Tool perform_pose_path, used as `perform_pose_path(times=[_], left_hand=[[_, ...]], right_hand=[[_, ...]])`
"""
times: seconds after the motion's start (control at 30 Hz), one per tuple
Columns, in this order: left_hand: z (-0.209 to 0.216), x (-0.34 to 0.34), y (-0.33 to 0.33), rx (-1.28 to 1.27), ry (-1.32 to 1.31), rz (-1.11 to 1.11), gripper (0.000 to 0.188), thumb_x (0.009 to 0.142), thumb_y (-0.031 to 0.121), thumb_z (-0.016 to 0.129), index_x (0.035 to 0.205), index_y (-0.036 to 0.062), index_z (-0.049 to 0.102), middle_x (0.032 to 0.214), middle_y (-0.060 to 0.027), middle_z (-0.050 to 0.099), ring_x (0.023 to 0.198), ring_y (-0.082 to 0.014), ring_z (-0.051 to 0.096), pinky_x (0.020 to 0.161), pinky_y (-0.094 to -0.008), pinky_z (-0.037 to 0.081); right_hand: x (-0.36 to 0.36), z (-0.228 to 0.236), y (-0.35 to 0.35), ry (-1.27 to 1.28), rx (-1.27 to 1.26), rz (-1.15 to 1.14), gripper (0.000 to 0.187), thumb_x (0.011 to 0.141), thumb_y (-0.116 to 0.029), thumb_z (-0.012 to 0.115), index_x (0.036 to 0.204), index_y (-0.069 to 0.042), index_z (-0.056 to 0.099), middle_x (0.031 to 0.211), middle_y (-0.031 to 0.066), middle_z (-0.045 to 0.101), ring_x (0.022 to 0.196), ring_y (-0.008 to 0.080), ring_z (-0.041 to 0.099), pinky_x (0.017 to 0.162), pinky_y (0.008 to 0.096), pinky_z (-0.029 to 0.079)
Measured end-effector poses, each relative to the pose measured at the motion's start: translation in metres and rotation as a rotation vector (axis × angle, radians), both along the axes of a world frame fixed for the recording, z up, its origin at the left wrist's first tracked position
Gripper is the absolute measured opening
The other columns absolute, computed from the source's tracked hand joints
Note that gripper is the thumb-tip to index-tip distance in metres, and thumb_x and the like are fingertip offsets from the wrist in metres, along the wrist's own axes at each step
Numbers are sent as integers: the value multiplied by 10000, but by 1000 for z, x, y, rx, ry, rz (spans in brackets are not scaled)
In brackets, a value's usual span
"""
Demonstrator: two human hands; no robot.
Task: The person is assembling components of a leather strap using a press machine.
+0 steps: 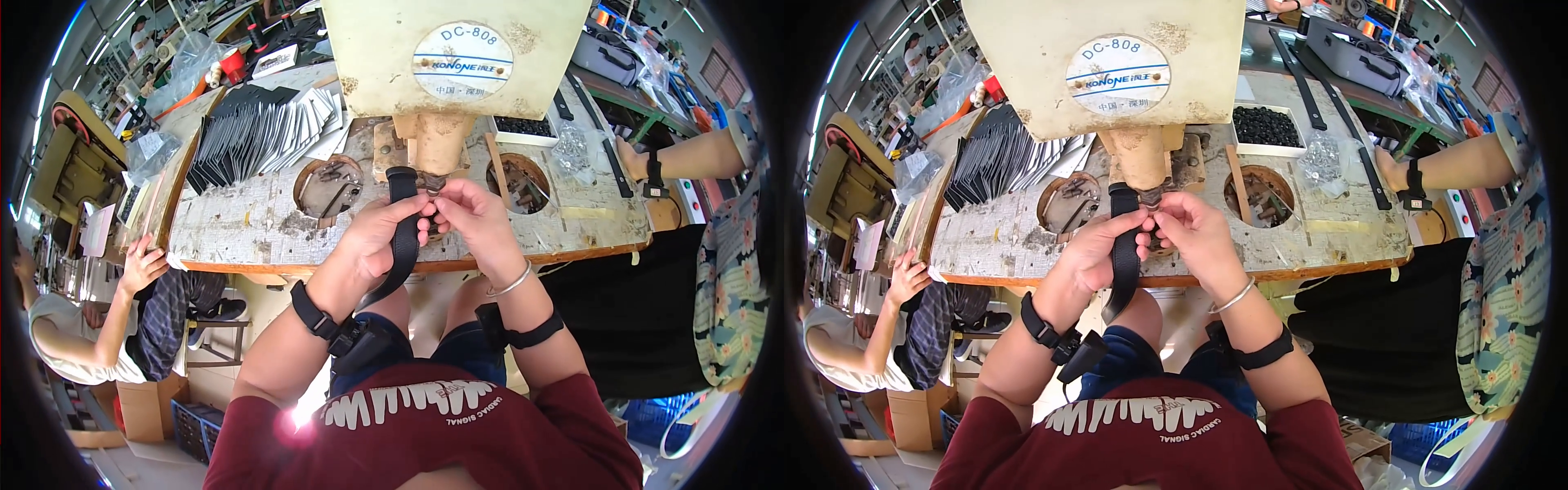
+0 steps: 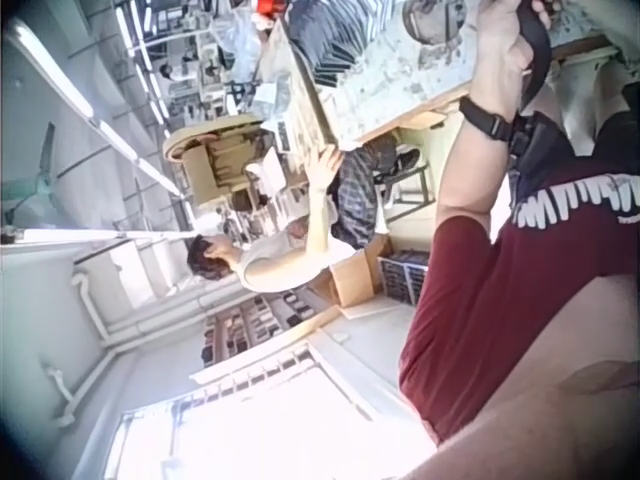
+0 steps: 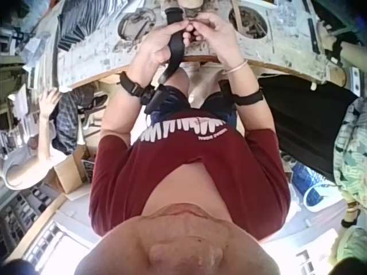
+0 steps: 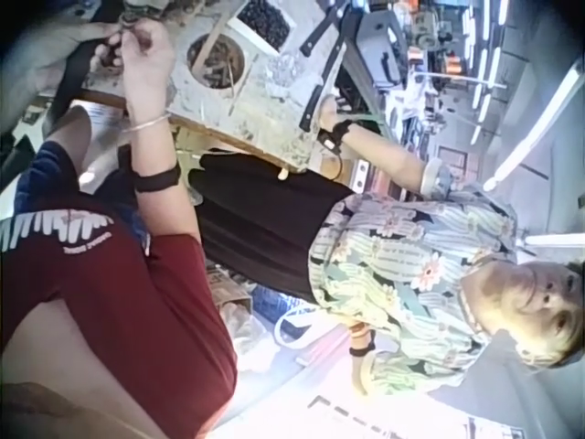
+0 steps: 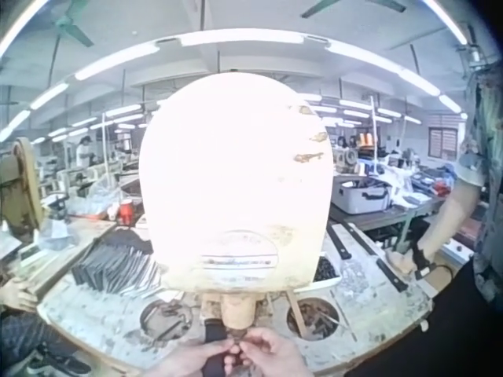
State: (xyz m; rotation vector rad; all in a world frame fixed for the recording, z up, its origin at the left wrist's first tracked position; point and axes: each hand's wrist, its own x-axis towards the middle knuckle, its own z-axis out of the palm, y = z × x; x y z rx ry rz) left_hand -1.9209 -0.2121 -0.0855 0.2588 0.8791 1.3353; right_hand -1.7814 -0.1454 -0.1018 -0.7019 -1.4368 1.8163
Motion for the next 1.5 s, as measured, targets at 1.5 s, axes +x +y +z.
perform_pose_path(times=[1.5], left_hand=[[-27, 61, -69, 110, 228, -125, 216, 934, 154, 309, 1102, 22, 343, 987, -195, 579, 874, -205, 585, 772, -284, 464]], right_hand=[[42, 8, -6, -306, -10, 241, 224, 818, -139, 581, 993, 0, 576, 739, -20, 557, 603, 32, 468, 546, 163, 394]])
